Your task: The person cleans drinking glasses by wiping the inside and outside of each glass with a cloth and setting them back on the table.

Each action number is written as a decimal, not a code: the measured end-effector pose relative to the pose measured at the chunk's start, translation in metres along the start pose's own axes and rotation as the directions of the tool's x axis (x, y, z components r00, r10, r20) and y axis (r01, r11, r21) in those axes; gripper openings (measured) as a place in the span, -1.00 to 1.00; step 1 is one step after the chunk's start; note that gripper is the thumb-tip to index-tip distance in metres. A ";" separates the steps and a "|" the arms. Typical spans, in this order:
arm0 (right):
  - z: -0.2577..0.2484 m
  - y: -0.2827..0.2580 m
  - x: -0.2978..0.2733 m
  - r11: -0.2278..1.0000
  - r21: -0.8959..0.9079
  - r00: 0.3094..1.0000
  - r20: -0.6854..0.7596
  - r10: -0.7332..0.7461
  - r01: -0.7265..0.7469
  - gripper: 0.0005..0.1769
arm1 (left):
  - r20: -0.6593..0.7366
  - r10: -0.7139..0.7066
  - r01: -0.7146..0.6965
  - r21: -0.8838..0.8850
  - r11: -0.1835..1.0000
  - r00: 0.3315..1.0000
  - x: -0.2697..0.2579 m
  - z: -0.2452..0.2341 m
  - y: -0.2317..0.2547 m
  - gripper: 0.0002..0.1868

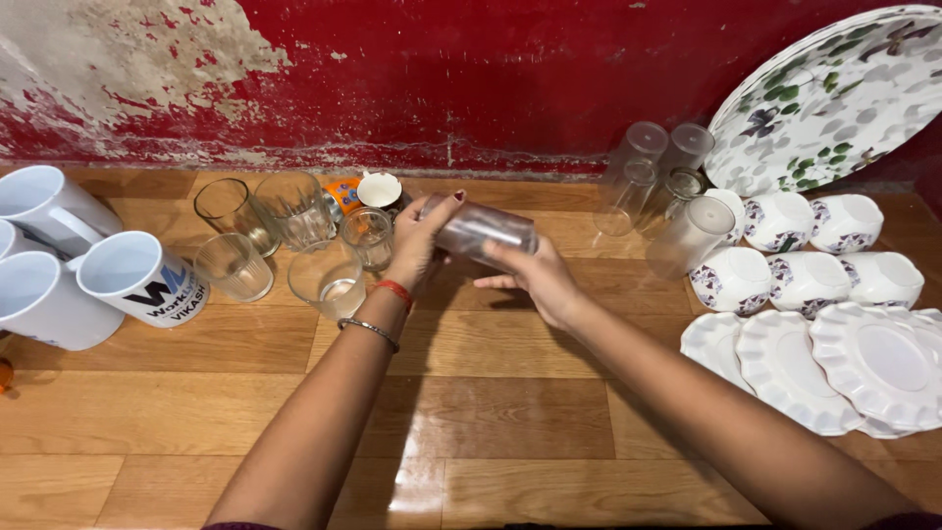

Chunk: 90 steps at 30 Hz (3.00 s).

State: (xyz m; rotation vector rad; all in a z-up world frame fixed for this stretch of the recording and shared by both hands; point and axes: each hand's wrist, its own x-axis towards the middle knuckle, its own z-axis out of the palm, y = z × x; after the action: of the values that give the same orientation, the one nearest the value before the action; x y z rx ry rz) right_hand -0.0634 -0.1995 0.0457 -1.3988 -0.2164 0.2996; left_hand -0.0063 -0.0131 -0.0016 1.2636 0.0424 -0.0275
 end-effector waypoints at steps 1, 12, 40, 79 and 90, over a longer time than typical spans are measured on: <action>-0.002 0.002 -0.001 1.000 -0.002 1.000 0.001 -0.002 0.002 -0.42 | 0.000 0.002 -0.002 -0.001 1.000 1.000 0.003 -0.004 0.002 -0.46; -0.011 0.007 -0.005 0.526 -0.837 0.985 0.084 -0.153 0.153 -0.58 | 0.217 -0.299 0.309 -0.015 0.951 0.929 -0.010 0.002 0.038 -0.44; 0.013 -0.015 0.005 0.969 0.237 0.986 -0.134 0.102 -0.068 -0.54 | 0.064 -0.042 0.054 -0.202 0.978 0.997 -0.001 0.001 0.012 -0.32; 0.045 -0.028 0.012 0.997 -0.054 0.992 0.115 0.056 -0.050 -0.16 | 0.225 -0.044 0.013 0.136 0.991 0.973 0.019 -0.046 0.026 -0.40; 0.045 -0.006 0.024 0.784 -0.585 0.978 0.107 -0.179 0.208 -0.58 | -0.049 -0.047 0.063 0.433 0.899 0.998 0.009 -0.050 0.066 -0.49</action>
State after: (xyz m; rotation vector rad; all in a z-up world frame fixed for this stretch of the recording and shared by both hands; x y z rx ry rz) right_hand -0.0553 -0.1509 0.0578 -1.9788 -0.5254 0.0873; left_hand 0.0050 0.0544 0.0459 1.7117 0.1090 -0.0656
